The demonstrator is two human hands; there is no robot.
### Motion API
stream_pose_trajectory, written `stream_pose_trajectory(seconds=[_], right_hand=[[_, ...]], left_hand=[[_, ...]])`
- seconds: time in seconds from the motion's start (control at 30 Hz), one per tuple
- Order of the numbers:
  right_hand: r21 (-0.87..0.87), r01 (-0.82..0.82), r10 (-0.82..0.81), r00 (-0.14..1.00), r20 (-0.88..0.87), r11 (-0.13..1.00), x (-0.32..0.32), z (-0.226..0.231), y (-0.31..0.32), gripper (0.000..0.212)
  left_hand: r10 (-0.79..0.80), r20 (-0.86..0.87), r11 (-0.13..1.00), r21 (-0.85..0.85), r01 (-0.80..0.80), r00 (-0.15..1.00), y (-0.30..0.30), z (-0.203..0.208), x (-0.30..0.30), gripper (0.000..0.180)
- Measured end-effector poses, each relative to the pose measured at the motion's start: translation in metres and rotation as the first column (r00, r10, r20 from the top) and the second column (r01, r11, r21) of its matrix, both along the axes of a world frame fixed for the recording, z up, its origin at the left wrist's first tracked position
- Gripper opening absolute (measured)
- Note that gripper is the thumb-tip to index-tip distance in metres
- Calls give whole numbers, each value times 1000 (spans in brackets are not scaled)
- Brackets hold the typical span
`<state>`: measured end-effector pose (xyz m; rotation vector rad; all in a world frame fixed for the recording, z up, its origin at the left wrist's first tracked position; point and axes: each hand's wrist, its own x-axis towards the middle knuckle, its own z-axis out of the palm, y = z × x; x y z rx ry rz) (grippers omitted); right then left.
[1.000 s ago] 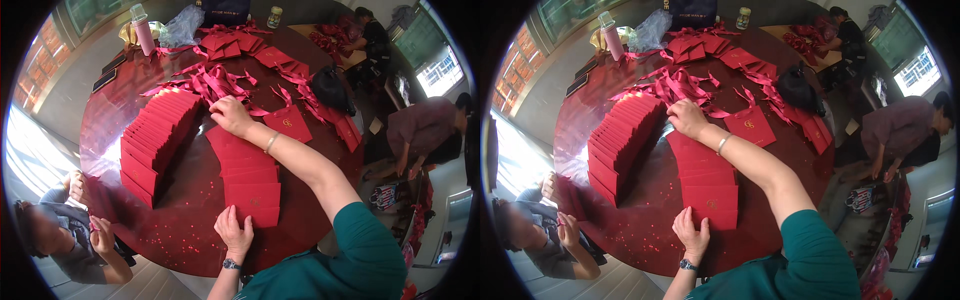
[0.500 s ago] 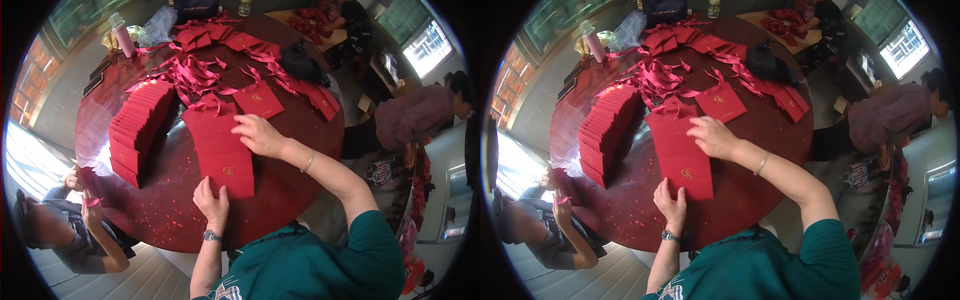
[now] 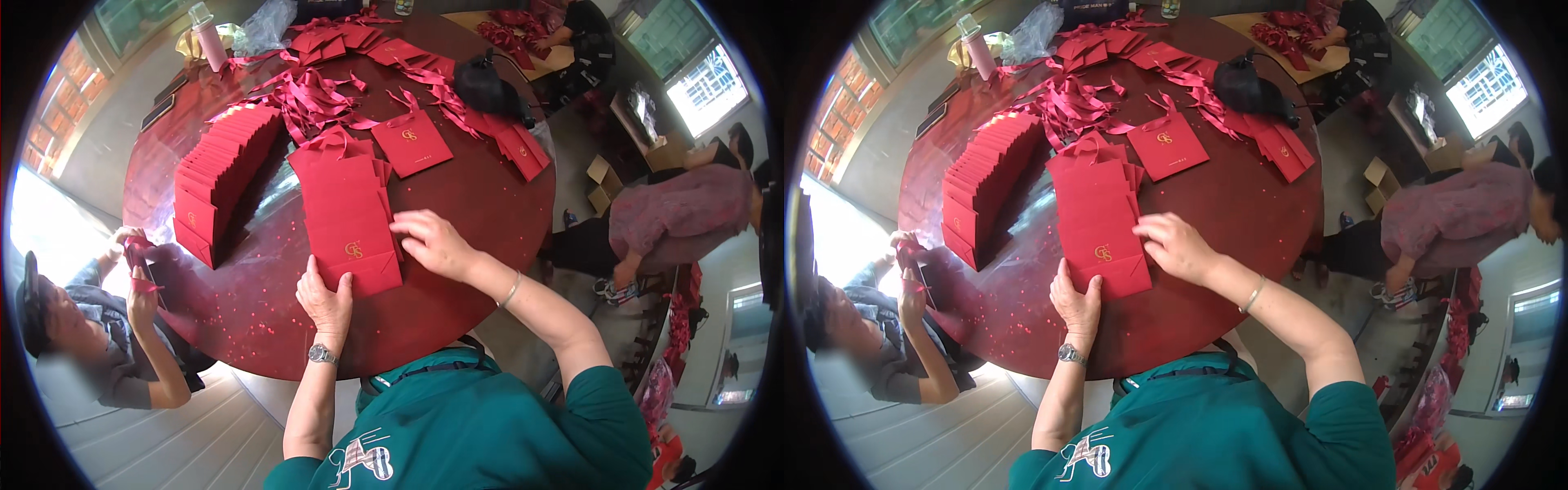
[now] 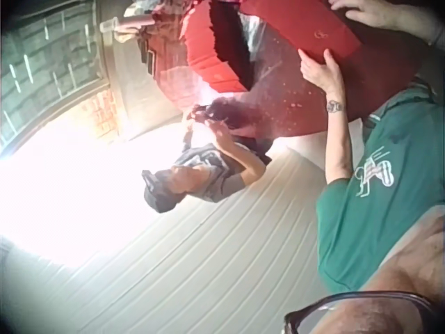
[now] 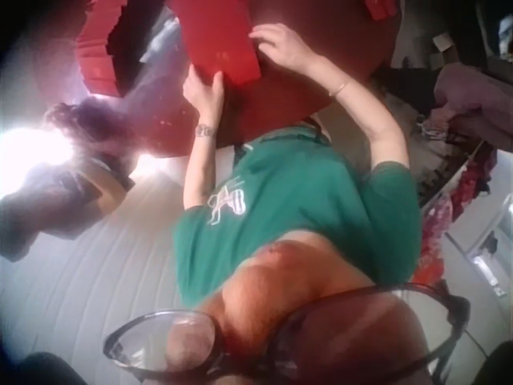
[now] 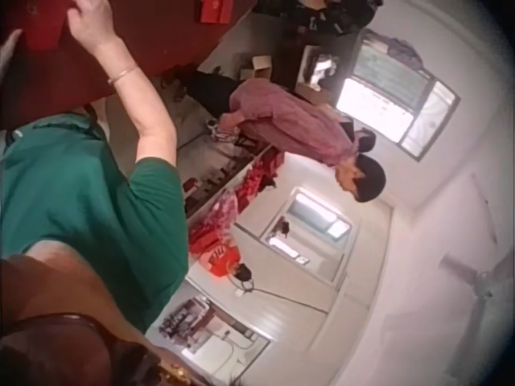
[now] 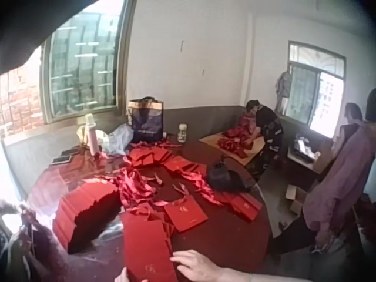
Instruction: The person threads ribbons through red paper gift bags to assemble them by hand, stacks the bags on the table, and fastens a waist buckle.
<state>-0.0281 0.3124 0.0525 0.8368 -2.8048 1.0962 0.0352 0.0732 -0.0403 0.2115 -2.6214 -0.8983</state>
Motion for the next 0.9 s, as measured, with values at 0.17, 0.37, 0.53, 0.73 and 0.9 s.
stream_pose_trajectory(seconds=[0.17, 0.37, 0.53, 0.73, 0.9], right_hand=[[-174, 114, -126, 990, -63, 978, -93, 3, -41, 38], [-78, 173, -179, 981, -69, 982, -207, -43, -81, 32], [-222, 198, -257, 925, -279, 955, -202, -54, -74, 34], [-476, 15, -143, 962, -233, 879, -106, -16, -27, 38], [-579, -13, 156, 968, 197, 815, -23, -19, 9, 23]], left_hand=[[6, -12, 994, -105, -7, 1000, 13, 2, 8, 79], [-43, -49, 989, -143, 36, 998, 17, 1, 6, 69], [-28, -79, 994, -112, 19, 996, 12, 2, 7, 58], [-27, -165, 992, -124, 6, 986, 9, 0, 7, 45], [-25, -164, 999, -28, 21, 986, 12, -7, 7, 38]])
